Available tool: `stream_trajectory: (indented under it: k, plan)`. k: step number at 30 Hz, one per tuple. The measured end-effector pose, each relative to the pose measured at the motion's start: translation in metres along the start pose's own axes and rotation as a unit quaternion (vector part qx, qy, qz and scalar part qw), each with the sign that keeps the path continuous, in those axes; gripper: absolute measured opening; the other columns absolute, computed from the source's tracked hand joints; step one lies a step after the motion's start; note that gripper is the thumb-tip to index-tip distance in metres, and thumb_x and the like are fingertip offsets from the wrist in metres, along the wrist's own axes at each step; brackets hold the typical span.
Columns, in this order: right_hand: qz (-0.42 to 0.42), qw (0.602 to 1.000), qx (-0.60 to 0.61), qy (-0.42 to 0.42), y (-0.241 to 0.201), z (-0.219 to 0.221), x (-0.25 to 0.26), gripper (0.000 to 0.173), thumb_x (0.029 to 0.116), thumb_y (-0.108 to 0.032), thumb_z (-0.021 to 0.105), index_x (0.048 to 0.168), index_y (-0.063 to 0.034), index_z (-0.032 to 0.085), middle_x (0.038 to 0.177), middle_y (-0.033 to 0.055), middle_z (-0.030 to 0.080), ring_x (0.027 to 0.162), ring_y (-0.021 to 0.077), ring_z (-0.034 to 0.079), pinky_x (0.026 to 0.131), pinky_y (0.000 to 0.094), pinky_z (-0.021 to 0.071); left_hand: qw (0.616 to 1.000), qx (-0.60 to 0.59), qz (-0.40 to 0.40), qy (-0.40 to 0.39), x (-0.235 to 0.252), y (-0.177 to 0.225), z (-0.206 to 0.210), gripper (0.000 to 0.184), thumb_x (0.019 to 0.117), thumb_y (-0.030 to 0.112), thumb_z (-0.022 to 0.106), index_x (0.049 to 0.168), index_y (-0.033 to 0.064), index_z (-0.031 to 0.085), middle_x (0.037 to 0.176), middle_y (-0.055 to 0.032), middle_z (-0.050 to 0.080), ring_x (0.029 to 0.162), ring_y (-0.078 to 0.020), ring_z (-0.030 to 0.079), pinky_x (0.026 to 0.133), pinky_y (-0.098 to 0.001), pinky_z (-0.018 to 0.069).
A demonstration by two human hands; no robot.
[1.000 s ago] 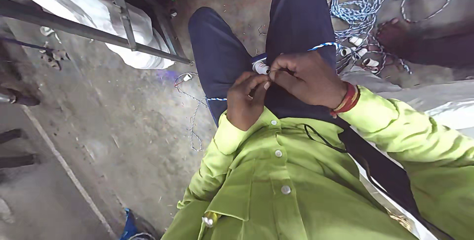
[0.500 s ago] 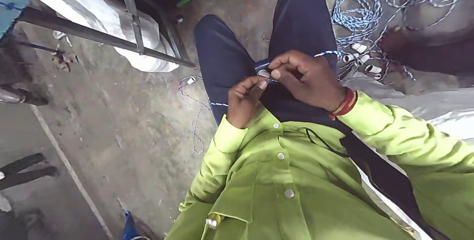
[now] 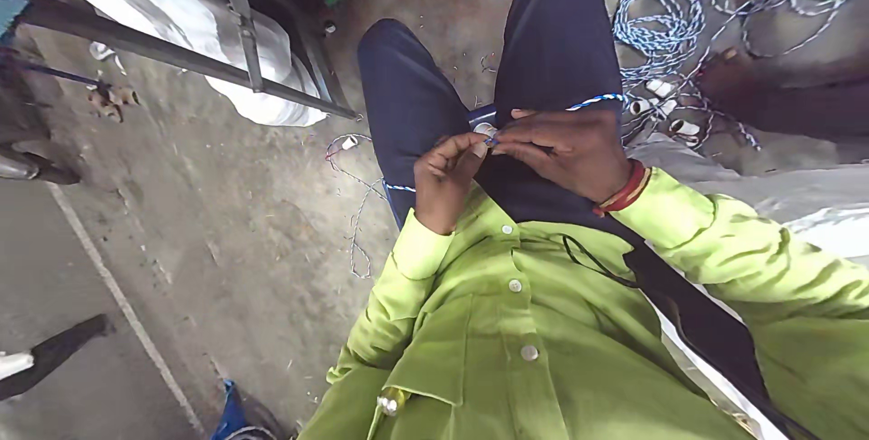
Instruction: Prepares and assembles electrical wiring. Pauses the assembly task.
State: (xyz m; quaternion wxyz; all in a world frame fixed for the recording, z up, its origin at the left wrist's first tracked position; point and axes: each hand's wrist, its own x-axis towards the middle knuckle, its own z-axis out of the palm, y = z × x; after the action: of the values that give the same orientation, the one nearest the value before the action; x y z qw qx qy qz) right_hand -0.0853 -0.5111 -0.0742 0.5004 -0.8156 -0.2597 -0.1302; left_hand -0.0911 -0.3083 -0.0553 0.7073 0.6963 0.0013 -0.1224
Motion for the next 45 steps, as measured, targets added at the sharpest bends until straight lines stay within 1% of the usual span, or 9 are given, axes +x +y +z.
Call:
stream_trajectory:
  k: [3, 6, 11, 16, 27, 32, 35, 41, 45]
  plan:
    - [-0.005, 1.0, 0.005, -0.006, 0.0, -0.001, 0.0, 0.015, 0.0963, -0.01, 0.07, 0.1, 0.0019, 0.078, 0.099, 0.0123, 0.078, 0.097, 0.0202, 0.076, 0.105, 0.0401, 0.0555, 0.99, 0.11, 0.092, 0.005, -0.001, -0.002, -0.002, 0.015, 0.0949, 0.002, 0.065, 0.105, -0.0025, 0.075, 0.104, -0.0107, 0.069, 0.093, -0.0134, 0.068, 0.079, -0.0266, 0.06]
    - [0.005, 1.0, 0.004, -0.007, -0.002, 0.0, 0.0, 0.015, 0.096, -0.01, 0.071, 0.101, 0.0021, 0.078, 0.098, 0.012, 0.078, 0.096, 0.0198, 0.077, 0.104, 0.0399, 0.0567, 0.97, 0.189, 0.153, 0.026, -0.001, -0.003, -0.001, 0.014, 0.0941, 0.004, 0.069, 0.104, -0.0012, 0.077, 0.102, -0.0117, 0.069, 0.084, -0.0092, 0.066, 0.069, -0.0204, 0.0574]
    - [0.052, 0.999, 0.013, -0.01, -0.006, -0.001, 0.0, 0.017, 0.0972, -0.011, 0.068, 0.106, 0.0, 0.078, 0.099, 0.0105, 0.079, 0.096, 0.018, 0.077, 0.103, 0.039, 0.0575, 0.956, 0.236, 0.173, 0.027, 0.0, -0.004, -0.003, 0.014, 0.094, 0.005, 0.069, 0.104, -0.0004, 0.078, 0.1, -0.0121, 0.069, 0.083, -0.0094, 0.066, 0.072, -0.0215, 0.0575]
    - [0.1, 0.994, 0.017, -0.03, -0.008, -0.002, 0.002, 0.022, 0.1001, -0.016, 0.066, 0.115, -0.0016, 0.074, 0.1, 0.0068, 0.078, 0.084, 0.0055, 0.073, 0.076, 0.0213, 0.0587, 0.947, 0.261, 0.186, 0.022, 0.001, -0.003, -0.004, 0.014, 0.0939, 0.006, 0.07, 0.103, 0.0005, 0.079, 0.098, -0.0123, 0.069, 0.086, -0.0103, 0.067, 0.077, -0.0223, 0.0578]
    - [0.146, 0.986, 0.073, -0.038, -0.008, -0.001, 0.003, 0.023, 0.0998, -0.016, 0.066, 0.116, -0.001, 0.072, 0.1, 0.0043, 0.078, 0.089, 0.0028, 0.073, 0.082, 0.021, 0.0597, 0.91, 0.328, 0.253, 0.012, 0.003, -0.005, -0.004, 0.015, 0.092, 0.014, 0.074, 0.1, 0.0028, 0.081, 0.098, -0.0139, 0.072, 0.094, -0.0186, 0.067, 0.086, -0.0296, 0.056]
    - [0.153, 0.984, 0.067, -0.056, -0.012, 0.0, 0.003, 0.026, 0.0988, -0.017, 0.067, 0.12, -0.0019, 0.07, 0.099, 0.0026, 0.078, 0.087, 0.0021, 0.073, 0.08, 0.0199, 0.0591, 0.877, 0.37, 0.303, 0.053, 0.001, -0.011, 0.0, 0.015, 0.0931, 0.012, 0.07, 0.091, 0.0014, 0.081, 0.098, -0.0159, 0.073, 0.09, -0.0213, 0.068, 0.08, -0.0295, 0.0551]
    - [0.085, 0.995, 0.017, -0.045, -0.011, 0.004, 0.002, 0.019, 0.0976, -0.014, 0.067, 0.109, -0.0023, 0.077, 0.096, 0.0068, 0.078, 0.088, 0.01, 0.074, 0.093, 0.0302, 0.0589, 0.881, 0.329, 0.33, 0.081, 0.003, -0.021, 0.001, 0.016, 0.0918, 0.008, 0.069, 0.087, -0.0033, 0.078, 0.091, -0.0177, 0.073, 0.086, -0.0204, 0.069, 0.078, -0.0285, 0.0579]
    - [0.017, 0.997, -0.072, -0.021, -0.01, 0.018, -0.004, 0.017, 0.0974, -0.013, 0.065, 0.101, -0.0032, 0.079, 0.099, 0.0133, 0.075, 0.095, 0.023, 0.073, 0.085, 0.032, 0.0589, 0.981, 0.109, 0.129, 0.095, 0.002, -0.02, 0.001, 0.018, 0.0902, 0.005, 0.07, 0.073, 0.002, 0.074, 0.08, -0.0046, 0.068, 0.076, -0.0099, 0.064, 0.067, -0.0242, 0.0551]
    - [0.036, 0.997, -0.061, -0.024, -0.011, 0.018, -0.004, 0.018, 0.0978, -0.013, 0.063, 0.099, -0.0032, 0.078, 0.1, 0.0121, 0.077, 0.096, 0.0236, 0.073, 0.088, 0.0336, 0.0585, 0.995, 0.025, 0.015, 0.094, 0.004, -0.013, 0.0, 0.02, 0.0897, 0.003, 0.069, 0.07, 0.0044, 0.074, 0.077, -0.0019, 0.068, 0.072, -0.0096, 0.064, 0.064, -0.0248, 0.0543]
